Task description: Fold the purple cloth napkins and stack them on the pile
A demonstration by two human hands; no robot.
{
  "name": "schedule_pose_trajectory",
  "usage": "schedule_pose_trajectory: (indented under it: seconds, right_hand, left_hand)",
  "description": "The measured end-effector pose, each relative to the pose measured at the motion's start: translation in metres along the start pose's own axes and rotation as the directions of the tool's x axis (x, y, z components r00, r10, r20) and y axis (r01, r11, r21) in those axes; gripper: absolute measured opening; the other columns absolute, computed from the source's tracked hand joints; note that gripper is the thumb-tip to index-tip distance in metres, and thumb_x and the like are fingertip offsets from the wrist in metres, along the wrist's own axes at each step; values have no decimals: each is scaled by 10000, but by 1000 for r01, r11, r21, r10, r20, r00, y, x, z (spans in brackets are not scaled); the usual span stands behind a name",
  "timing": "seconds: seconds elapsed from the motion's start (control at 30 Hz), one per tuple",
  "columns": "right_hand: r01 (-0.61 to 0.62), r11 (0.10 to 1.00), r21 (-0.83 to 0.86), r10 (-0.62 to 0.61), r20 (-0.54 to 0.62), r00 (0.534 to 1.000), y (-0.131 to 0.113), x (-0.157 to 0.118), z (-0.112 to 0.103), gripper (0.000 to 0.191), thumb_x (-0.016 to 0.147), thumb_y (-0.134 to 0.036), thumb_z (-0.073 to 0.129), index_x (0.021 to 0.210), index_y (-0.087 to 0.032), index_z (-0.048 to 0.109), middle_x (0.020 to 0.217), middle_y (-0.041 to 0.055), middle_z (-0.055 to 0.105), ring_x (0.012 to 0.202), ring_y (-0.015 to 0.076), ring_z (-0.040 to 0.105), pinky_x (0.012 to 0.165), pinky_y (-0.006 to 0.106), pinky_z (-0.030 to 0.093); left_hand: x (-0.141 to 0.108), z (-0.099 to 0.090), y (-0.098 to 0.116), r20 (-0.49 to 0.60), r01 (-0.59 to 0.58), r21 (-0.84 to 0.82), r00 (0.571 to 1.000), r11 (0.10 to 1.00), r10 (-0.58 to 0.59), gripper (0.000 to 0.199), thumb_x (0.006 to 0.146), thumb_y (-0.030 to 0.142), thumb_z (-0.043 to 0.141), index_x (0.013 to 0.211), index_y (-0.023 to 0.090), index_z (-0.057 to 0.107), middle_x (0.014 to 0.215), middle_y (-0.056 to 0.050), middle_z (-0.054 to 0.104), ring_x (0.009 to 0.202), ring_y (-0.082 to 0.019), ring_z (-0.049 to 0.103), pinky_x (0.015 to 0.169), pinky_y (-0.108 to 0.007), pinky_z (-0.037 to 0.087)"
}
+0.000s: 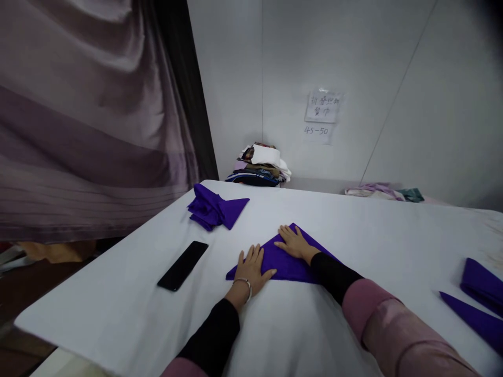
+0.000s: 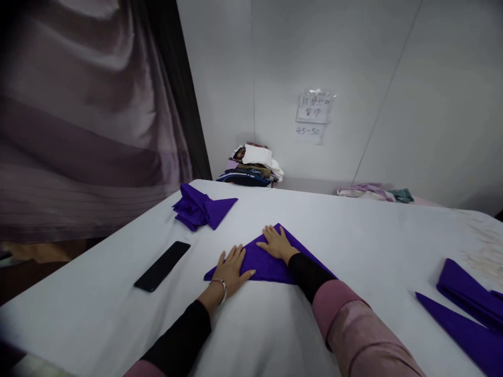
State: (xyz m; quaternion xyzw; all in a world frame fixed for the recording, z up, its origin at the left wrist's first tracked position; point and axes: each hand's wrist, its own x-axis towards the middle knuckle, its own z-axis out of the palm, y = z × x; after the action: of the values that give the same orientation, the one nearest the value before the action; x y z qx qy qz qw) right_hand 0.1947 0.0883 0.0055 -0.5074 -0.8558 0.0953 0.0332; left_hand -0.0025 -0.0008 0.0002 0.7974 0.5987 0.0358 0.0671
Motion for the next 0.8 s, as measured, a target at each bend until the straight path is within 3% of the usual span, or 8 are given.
schedule_pose_trajectory:
  seconds: [0.43, 0.53, 0.63, 0.8]
  right_hand:
    - [-19, 1000, 11, 19, -31, 999, 8, -1, 6, 776, 866, -649, 119, 1434, -130, 222, 1500, 95, 174, 1381, 235, 98, 1092, 460, 54]
    - [-17, 1000, 10, 17, -32, 999, 8, -2, 5, 781, 863, -655, 141, 1435, -129, 218, 1502, 94, 161, 1381, 238, 93, 1091, 463, 57]
    - [-16, 1000, -10, 15, -30, 999, 8, -2, 5, 737, 883, -611, 150, 1434, -127, 217, 1503, 91, 156, 1382, 231, 90, 1092, 464, 61]
    - [-18, 999, -31, 17, -11, 1000, 10, -2, 6, 660, 910, -525, 155, 1433, -129, 224, 1502, 90, 164, 1381, 226, 98, 1089, 467, 72]
  left_hand:
    - [-3, -8, 2, 35, 17, -48, 999, 999, -15, 834, 807, 692, 236, 1423, 132, 208, 1504, -99, 161, 1383, -279, 100, 1099, -544, 67]
    - [6, -14, 10, 11, 17, -59, 1000, 998, -16, 841, 804, 699, 218, 1424, 131, 205, 1509, -105, 136, 1386, -285, 69, 1095, -555, 59]
    - [23, -15, 26, -23, -73, -65, 997, 995, 72, 837, 803, 695, 229, 1421, 131, 212, 1511, -104, 129, 1389, -272, 45, 1099, -545, 33]
    - [43, 0, 41, -2, -134, -67, 991, 989, 134, 790, 831, 647, 234, 1426, 129, 189, 1500, -113, 185, 1386, -269, 85, 1096, -552, 53]
